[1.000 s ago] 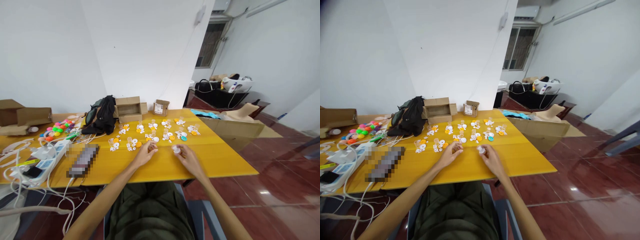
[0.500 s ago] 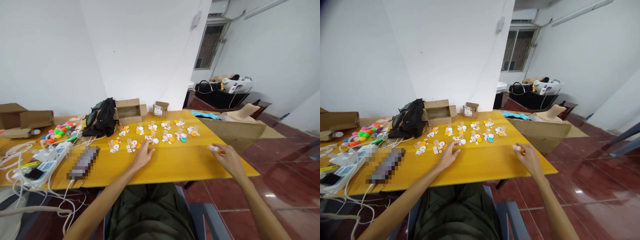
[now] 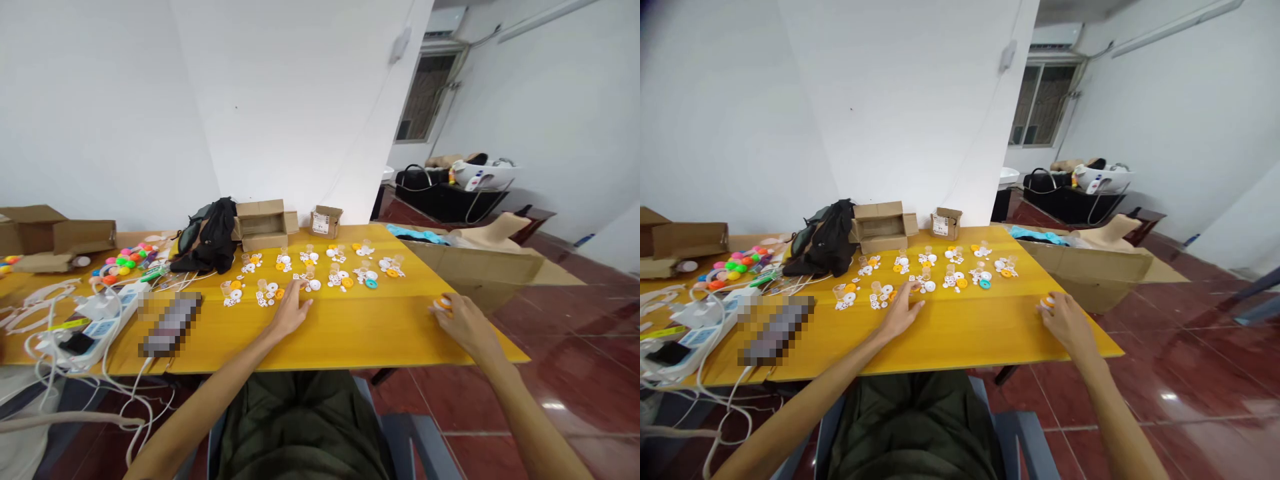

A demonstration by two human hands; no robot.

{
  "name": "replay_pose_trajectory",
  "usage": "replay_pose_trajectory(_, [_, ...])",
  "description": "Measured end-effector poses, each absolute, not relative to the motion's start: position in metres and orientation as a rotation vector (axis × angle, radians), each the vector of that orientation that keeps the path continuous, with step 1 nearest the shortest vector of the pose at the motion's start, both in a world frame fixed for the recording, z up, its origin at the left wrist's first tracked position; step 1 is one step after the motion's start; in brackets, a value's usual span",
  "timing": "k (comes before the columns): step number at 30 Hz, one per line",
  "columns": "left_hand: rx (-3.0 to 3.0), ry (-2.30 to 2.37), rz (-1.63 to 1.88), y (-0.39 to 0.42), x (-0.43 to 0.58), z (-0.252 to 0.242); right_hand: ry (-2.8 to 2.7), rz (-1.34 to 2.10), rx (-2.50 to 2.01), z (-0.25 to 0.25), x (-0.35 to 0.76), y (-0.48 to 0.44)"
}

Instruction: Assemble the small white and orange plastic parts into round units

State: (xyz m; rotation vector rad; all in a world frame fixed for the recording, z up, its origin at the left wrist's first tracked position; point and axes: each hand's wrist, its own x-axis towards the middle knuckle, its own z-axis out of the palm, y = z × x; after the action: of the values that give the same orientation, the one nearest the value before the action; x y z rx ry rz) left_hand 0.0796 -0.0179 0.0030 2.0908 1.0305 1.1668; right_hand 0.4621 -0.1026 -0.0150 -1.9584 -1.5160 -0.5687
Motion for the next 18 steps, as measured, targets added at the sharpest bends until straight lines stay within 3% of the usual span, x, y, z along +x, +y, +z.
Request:
replay_pose_trajectory(5, [2.087, 1.069, 1.219, -0.013, 0.080, -0.003, -1.503, -0.675, -1.849, 0.004, 0.427, -0.098])
replay_pose_trajectory(11, [2.154, 1.105, 1.208, -0.003, 0.081, -0.007, -1.816, -0.229, -1.388, 0.007, 0.337, -0.038])
replay_pose_trajectory(18, [2.503, 1.243, 1.020, 0.016, 0.083, 0.003, -2.097, 0.074, -1.272, 0.015, 0.250, 0.030])
